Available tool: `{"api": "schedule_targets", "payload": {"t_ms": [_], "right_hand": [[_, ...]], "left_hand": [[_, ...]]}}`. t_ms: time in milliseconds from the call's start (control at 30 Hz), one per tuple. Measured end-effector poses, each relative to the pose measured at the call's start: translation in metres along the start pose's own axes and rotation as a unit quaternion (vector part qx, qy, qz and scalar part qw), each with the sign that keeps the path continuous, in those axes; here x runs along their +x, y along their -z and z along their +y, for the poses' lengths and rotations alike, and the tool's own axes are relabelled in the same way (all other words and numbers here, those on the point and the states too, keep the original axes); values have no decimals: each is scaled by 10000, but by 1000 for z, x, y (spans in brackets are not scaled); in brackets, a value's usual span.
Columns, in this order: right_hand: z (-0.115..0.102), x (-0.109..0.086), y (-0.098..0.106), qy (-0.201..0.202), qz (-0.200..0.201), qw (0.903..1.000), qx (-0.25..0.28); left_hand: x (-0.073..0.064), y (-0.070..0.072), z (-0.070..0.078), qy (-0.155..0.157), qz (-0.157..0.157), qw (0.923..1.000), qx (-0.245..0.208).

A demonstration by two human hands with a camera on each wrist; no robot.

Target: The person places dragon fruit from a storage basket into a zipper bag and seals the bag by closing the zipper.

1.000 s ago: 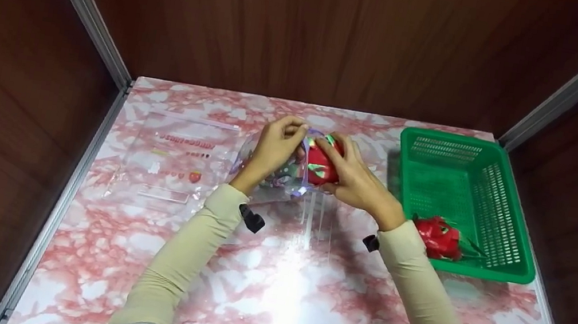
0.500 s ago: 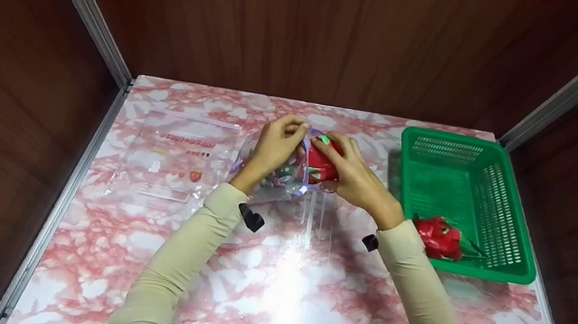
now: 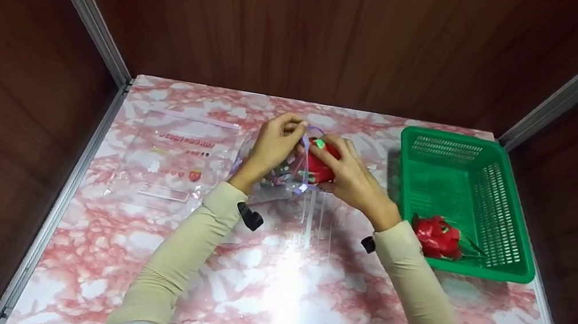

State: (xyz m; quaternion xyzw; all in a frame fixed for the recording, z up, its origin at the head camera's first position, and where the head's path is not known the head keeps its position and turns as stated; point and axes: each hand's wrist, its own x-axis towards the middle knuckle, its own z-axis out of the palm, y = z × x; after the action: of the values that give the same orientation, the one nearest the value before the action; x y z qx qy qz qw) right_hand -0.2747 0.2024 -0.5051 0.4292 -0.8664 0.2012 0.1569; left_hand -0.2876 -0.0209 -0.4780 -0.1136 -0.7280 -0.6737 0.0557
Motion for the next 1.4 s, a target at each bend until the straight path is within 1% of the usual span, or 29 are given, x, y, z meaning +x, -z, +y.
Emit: {"api": "schedule_targets", "payload": {"t_ms": [133, 233, 400, 533, 767, 1100, 1200, 1400], "right_hand": [[-2, 1, -4, 68, -140, 9999, -66], [-3, 2, -6, 55, -147, 9997, -166], [-4, 1, -6, 82, 13, 9993, -366], [-5, 0, -6, 150, 163, 9990, -382], [-6, -3, -4, 248, 295, 9981, -471], [-5, -9, -4, 607, 539, 9930, -855], [-4, -11, -5, 714, 592, 9917, -888], [-2, -12, -5, 947, 708, 9889, -899]], "left_hand": [[0, -2, 1, -76, -40, 10000, -31], [0, -3, 2, -83, -49, 9999, -33], [1, -3, 2, -76, -5, 10000, -47], [1, -2, 3, -42, -2, 10000, -30], [3, 1, 7, 90, 129, 9999, 48], [5, 0, 8, 200, 91, 9997, 93], [5, 0, 8, 195, 55, 9997, 136], [5, 0, 8, 249, -28, 9997, 65]]}}
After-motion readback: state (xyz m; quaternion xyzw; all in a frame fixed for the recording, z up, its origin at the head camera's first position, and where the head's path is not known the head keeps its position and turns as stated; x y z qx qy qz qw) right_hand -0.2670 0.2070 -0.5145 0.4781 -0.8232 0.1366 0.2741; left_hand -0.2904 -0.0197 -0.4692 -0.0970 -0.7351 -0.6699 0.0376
